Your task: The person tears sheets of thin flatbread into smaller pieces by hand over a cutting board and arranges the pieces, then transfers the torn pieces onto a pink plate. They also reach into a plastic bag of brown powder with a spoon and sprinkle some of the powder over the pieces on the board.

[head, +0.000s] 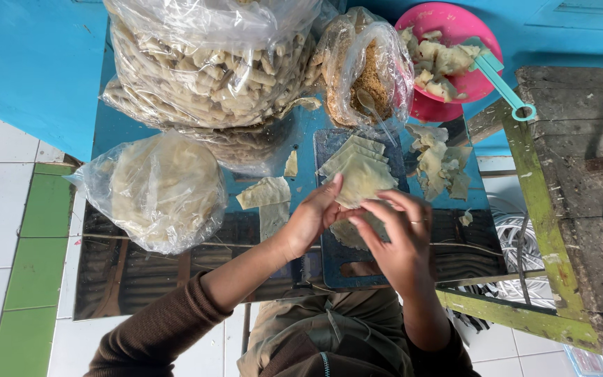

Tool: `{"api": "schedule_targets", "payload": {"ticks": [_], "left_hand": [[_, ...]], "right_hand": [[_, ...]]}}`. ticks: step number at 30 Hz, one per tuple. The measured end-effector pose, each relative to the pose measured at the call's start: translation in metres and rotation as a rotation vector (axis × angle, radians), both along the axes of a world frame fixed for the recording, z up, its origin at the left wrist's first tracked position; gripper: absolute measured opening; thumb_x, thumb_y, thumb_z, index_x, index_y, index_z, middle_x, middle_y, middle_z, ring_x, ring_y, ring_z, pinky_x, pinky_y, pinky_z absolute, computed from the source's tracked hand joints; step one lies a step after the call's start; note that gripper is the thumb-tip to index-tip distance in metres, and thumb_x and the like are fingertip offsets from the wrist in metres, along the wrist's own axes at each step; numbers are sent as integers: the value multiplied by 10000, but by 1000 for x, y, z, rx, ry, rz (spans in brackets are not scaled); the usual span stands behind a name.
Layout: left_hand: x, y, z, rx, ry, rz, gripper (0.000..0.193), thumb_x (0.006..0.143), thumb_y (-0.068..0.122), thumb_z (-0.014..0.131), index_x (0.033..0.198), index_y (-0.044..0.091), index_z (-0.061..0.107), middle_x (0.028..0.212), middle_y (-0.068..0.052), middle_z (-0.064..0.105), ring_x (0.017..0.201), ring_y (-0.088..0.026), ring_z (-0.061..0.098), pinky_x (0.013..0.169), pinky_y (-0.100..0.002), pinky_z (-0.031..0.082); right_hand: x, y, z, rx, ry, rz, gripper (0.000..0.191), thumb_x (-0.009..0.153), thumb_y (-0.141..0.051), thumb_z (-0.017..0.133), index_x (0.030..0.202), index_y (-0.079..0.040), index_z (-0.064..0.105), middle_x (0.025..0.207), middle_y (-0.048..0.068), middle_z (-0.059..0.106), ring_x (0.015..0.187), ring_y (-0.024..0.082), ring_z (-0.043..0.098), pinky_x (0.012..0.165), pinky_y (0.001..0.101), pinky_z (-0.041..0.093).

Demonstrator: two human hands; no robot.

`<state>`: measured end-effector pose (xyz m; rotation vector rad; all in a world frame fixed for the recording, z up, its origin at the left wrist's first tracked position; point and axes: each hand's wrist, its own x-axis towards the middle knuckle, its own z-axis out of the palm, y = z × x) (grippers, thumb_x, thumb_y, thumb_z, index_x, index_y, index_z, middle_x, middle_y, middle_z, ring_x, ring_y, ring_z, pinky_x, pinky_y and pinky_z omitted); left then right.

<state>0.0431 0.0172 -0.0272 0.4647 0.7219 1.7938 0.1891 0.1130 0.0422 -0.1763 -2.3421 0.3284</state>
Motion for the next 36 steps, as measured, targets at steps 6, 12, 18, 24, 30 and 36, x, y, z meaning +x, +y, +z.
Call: {"api": "schedule_targets", "payload": {"ticks": [6, 12, 18, 24, 30, 36], "left_hand": [[6, -5, 13, -53, 308, -51, 764, 1069, 562, 268, 1531, -13, 465, 1483, -87, 589, 1371, -143, 572, 1196, -313, 404], [19, -17, 42, -46, 721, 234, 634, 997, 194, 712, 1534, -30, 461, 1319, -147, 726, 1233, -150, 661, 1014, -299, 553], [19, -23, 55, 1, 1142, 382, 603, 957, 182, 768, 1504, 98, 527, 1147, -198, 744, 987, -288, 764, 794, -299, 588], [16, -22, 51, -15, 1106, 353, 382, 1019, 115, 657, 1400, 98, 638, 1038, -197, 726, 861, -328, 741, 741, -334, 578], [16, -24, 41, -104, 1134, 476, 211, 1043, 167, 640, 1217, 69, 708, 1022, -175, 759, 764, -290, 735, 672, -322, 558], [18, -7, 11, -265, 728, 518, 380, 1180, 279, 516, 1008, -30, 656, 842, -165, 592, 720, -242, 562, 698, -343, 502]], "right_hand": [[-3, 10, -20, -359, 65, 57, 196, 969, -37, 770, 1154, -57, 712, 1146, 55, 735, 1017, 199, 740, 898, 296, 577], [8, 39, -51, -1205, 187, 248, 176, 1012, 21, 655, 1175, 84, 668, 1105, 114, 738, 993, 149, 708, 901, 311, 597], [12, 39, -57, -1074, 145, 391, 151, 1017, 66, 668, 1167, 76, 671, 1177, 121, 681, 1095, 158, 686, 965, 306, 568], [10, 36, -51, -1180, 107, 367, 163, 1012, 25, 630, 1166, 66, 666, 1167, 121, 701, 1023, 164, 700, 870, 319, 600], [13, 39, -58, -1280, 121, 378, 195, 1025, -17, 622, 1194, 66, 672, 1144, 136, 709, 998, 167, 682, 873, 328, 568], [15, 42, -58, -1532, 314, 415, 197, 1087, 4, 599, 1271, 72, 609, 1211, 150, 683, 1095, 171, 646, 991, 308, 516]]}}
